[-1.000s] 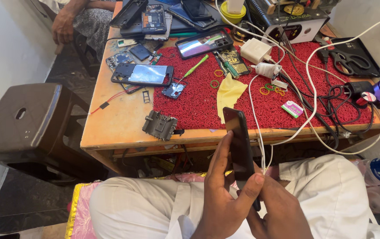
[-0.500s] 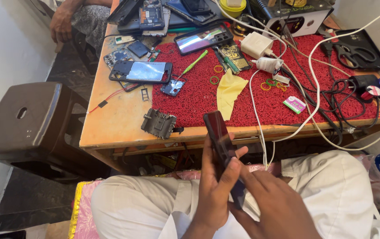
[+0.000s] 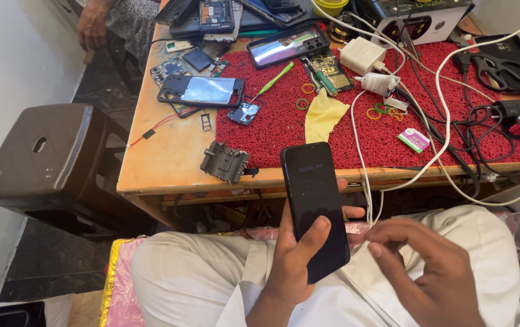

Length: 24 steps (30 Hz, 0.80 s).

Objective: The person repairs a smartphone by manipulating a white power adapter and connecting it to the device's charging port. They then place the back cover onto the phone, press it into place, and inspect the device while it is connected to the charger.

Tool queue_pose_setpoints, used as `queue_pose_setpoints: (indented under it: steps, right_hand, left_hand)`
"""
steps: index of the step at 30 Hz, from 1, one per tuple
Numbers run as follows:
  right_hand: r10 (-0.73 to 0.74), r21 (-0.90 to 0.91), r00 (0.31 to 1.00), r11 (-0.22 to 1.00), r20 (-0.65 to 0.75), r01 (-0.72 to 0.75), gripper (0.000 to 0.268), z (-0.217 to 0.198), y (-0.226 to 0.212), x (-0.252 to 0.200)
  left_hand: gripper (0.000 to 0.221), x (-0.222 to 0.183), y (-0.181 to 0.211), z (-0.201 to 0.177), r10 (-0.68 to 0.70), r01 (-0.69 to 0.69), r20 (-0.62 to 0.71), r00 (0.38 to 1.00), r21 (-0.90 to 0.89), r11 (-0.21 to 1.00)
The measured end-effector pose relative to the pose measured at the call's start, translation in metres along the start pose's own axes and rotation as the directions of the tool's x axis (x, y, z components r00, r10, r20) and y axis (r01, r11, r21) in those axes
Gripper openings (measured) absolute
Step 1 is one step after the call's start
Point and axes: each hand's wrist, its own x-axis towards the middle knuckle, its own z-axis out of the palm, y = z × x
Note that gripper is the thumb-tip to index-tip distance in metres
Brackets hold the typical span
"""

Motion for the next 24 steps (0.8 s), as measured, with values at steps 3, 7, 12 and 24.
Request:
queue_pose_setpoints:
  steps: [3, 7, 12, 24]
  right_hand:
    - [0.015, 0.016, 1.000, 1.000, -0.017, -0.015, 0.009, -0.002, 0.000, 0.005]
    - [-0.086, 0.158, 0.996, 0.984, -0.010, 0.087, 0.023, -0.009, 0.005, 0.023]
    - [-0.259, 0.310, 0.950, 0.930, 0.177, 0.196, 0.049, -0.031, -0.005, 0.072]
    - [-0.164, 0.556, 0.815, 0.802, 0.556, -0.217, 0.033, -0.038, -0.006, 0.093]
  left_hand:
    - [0.059, -0.002, 0.000, 0.000, -0.010, 0.010, 0.009, 1.000, 0.038, 0.999]
    - [0.066, -0.004, 0.009, 0.004, -0.058, 0.046, 0.060, 0.997, 0.185, 0.982]
    - [0.075, -0.009, 0.022, 0.015, -0.207, 0.163, 0.080, 0.975, 0.371, 0.914]
    - [0.077, -0.014, 0.040, 0.034, -0.416, 0.301, 0.083, 0.906, 0.566, 0.767]
